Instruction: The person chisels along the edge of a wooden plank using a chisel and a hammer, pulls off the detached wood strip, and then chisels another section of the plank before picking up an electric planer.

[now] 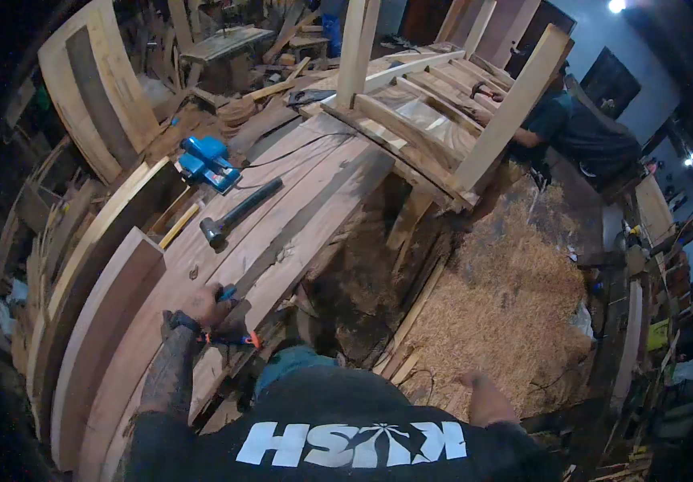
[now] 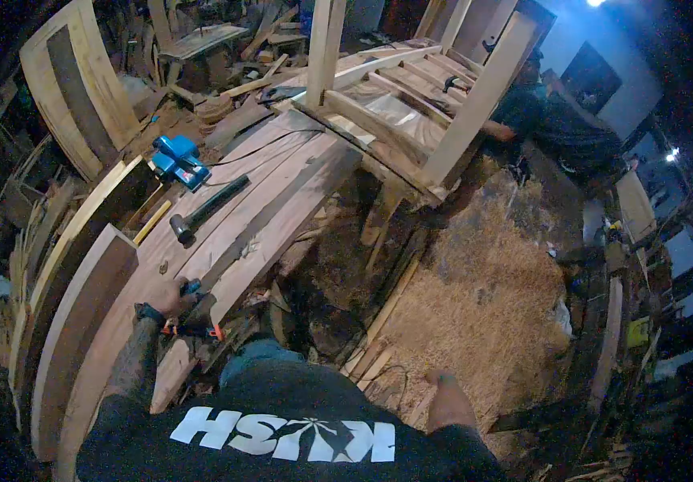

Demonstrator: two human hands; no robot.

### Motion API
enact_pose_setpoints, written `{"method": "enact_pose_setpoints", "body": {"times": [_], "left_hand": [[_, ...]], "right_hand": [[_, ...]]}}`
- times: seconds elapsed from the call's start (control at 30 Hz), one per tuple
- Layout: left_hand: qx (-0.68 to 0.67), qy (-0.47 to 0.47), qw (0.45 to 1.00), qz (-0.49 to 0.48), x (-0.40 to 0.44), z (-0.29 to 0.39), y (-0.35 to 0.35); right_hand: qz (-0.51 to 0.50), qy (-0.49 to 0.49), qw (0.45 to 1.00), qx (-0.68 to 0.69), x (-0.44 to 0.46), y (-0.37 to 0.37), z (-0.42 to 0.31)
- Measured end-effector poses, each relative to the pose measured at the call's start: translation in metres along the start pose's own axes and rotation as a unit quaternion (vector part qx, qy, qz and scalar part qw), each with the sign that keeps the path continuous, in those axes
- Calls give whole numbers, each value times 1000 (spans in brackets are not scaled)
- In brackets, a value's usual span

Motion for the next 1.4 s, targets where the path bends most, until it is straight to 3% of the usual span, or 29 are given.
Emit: {"method": "enact_pose_setpoints", "body": {"times": [0.2,0.33,0.4,0.53,0.6,0.63,0.7,0.73,0.77,0.83,0.93,1.03,1.07,1.17,1.27,1.4], "left_hand": [[133,4,990,37,61,-13,-10],[34,52,995,-84,98,-37,2],[-1,42,998,-40,130,-65,4],[-96,52,994,-4,177,-61,49],[-22,30,997,70,216,-74,64],[-59,42,990,119,245,-93,68],[-204,82,949,228,301,-130,71],[-124,118,942,289,299,-113,98],[-187,175,935,246,328,-136,105],[-168,266,884,346,331,-116,140],[-186,330,887,264,403,-181,136],[-484,365,766,212,429,-191,108],[-524,367,738,213,431,-192,100],[-478,361,759,257,429,-192,92],[-350,380,804,295,432,-196,98],[-265,417,801,338,422,-148,128]], "right_hand": [[22,-113,945,308,-78,-68,14],[-4,-121,917,380,-80,-101,-15],[-4,-114,910,399,-77,-102,-28],[24,-85,908,410,-67,-74,-40],[54,-67,912,401,-60,-40,-39],[66,-67,911,401,-58,-22,-37],[115,-58,912,389,-52,31,-27],[149,-49,914,374,-50,69,-20],[188,-41,912,362,-51,112,-13],[270,-19,903,334,-55,209,0],[417,30,861,291,-84,385,2],[600,104,767,203,-141,567,-39],[653,128,730,158,-159,620,-55],[721,209,658,63,-168,774,3],[685,321,654,-4,-145,891,86],[757,202,621,9,-140,912,55]]}}
Point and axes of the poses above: each hand's wrist, its own x-axis towards the middle knuckle, its own y-axis out of the back of the hand, z = x × y, the point moved 4 cm from there along x, towards the middle knuckle, and after that the axes turned 7 degrees about x, right-handed, at the moved point
